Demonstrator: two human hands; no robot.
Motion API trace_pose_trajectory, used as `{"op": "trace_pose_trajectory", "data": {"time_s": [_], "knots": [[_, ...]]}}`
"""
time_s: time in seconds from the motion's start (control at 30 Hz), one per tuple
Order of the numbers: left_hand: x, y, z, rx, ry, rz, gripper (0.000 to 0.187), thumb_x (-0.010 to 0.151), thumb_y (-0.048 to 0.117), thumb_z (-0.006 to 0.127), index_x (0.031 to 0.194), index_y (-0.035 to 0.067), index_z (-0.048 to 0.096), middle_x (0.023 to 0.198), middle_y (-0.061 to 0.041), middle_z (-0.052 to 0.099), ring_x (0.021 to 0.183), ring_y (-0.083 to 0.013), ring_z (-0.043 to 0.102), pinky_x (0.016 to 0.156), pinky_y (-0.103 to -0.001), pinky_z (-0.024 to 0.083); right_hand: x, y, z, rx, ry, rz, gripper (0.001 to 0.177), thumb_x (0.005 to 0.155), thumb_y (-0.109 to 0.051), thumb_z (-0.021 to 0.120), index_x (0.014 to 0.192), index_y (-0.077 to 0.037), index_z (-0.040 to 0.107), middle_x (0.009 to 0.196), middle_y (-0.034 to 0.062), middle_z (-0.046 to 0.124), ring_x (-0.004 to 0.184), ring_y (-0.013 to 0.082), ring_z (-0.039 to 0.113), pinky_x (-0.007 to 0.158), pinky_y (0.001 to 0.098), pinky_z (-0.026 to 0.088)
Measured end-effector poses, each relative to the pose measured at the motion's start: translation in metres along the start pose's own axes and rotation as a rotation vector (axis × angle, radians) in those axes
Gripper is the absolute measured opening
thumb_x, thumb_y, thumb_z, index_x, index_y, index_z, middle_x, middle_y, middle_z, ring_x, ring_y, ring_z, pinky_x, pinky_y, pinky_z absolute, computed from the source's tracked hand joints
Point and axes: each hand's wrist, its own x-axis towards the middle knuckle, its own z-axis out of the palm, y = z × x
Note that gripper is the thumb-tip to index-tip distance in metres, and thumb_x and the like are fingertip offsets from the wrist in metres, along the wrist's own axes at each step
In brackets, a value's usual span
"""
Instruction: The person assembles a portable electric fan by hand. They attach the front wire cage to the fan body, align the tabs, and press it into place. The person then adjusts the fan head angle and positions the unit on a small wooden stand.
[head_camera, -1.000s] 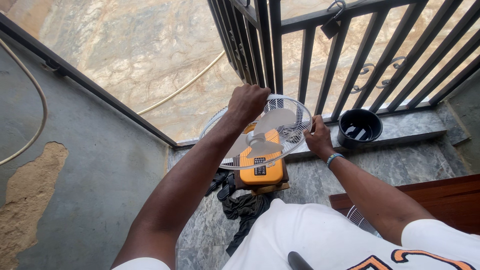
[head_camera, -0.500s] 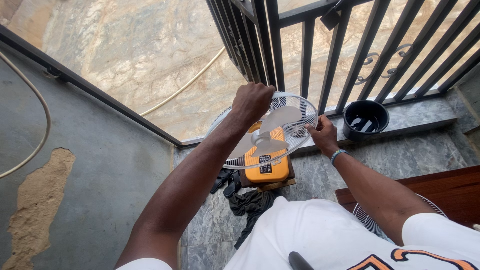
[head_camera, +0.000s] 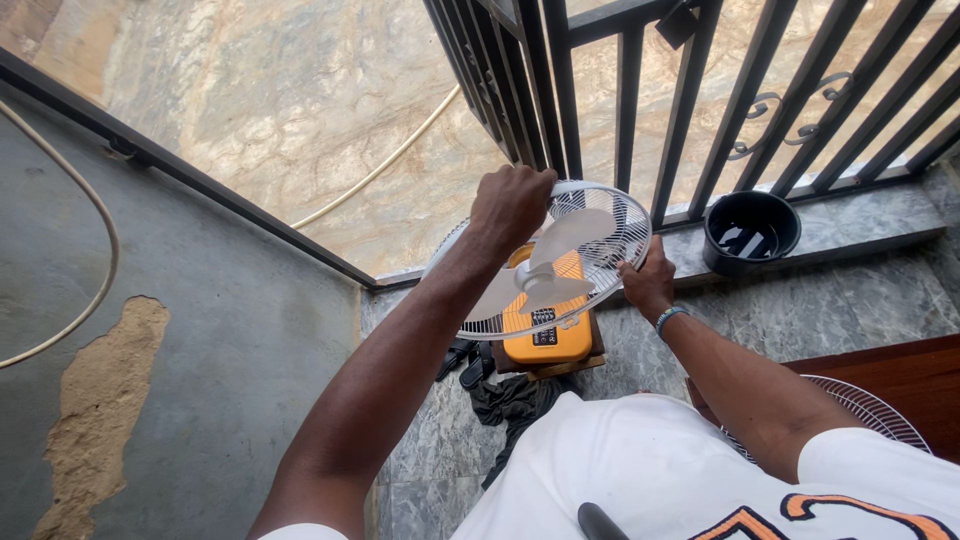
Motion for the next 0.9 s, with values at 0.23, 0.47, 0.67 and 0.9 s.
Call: {"op": "trace_pose_trajectory", "data": {"time_s": [0.23, 0.47, 0.67, 0.9], "knots": [[-0.001, 0.000, -0.002, -0.014, -0.013, -0.010, 0.014, 0.098, 0.020, 0.066, 0.097, 0.008, 0.073, 0.065, -0.007, 0.069, 0.046, -0.0101, 0.058, 0.039, -0.028, 0.045, -0.004, -0.005, 0.003, 0.034, 0.032, 0.014, 0.037, 0.082, -0.009, 0.082, 0.108, -0.005, 0.056, 0.099, 0.0173, 0.076, 0.091, 0.0306, 0.076, 0.079, 0.0431, 0.061], [0.002, 0.005, -0.006, -0.016, -0.040, -0.036, 0.016, 0.100, 0.022, 0.064, 0.098, 0.008, 0.073, 0.063, -0.007, 0.069, 0.045, -0.0102, 0.057, 0.038, -0.029, 0.043, -0.007, -0.018, 0.008, 0.070, 0.079, 0.126, 0.037, 0.086, -0.012, 0.081, 0.113, -0.006, 0.056, 0.100, 0.0147, 0.076, 0.087, 0.0252, 0.077, 0.074, 0.0381, 0.063], [-0.003, 0.004, -0.010, -0.041, -0.042, -0.030, 0.017, 0.100, 0.023, 0.064, 0.097, 0.008, 0.073, 0.064, -0.007, 0.069, 0.045, -0.0099, 0.057, 0.039, -0.029, 0.043, -0.001, 0.008, 0.007, 0.171, -0.029, 0.131, 0.026, 0.087, -0.016, 0.083, 0.106, -0.005, 0.069, 0.095, 0.0112, 0.078, 0.087, 0.0207, 0.076, 0.075, 0.0366, 0.062], [-0.005, 0.004, -0.011, -0.041, -0.034, -0.052, 0.016, 0.099, 0.020, 0.064, 0.098, 0.006, 0.073, 0.064, -0.008, 0.069, 0.044, -0.0094, 0.056, 0.038, -0.029, 0.043, -0.003, 0.025, -0.015, 0.015, -0.250, 0.007, 0.023, 0.097, -0.017, 0.070, 0.115, -0.004, 0.066, 0.097, 0.0144, 0.078, 0.089, 0.0241, 0.078, 0.078, 0.0402, 0.061]]}}
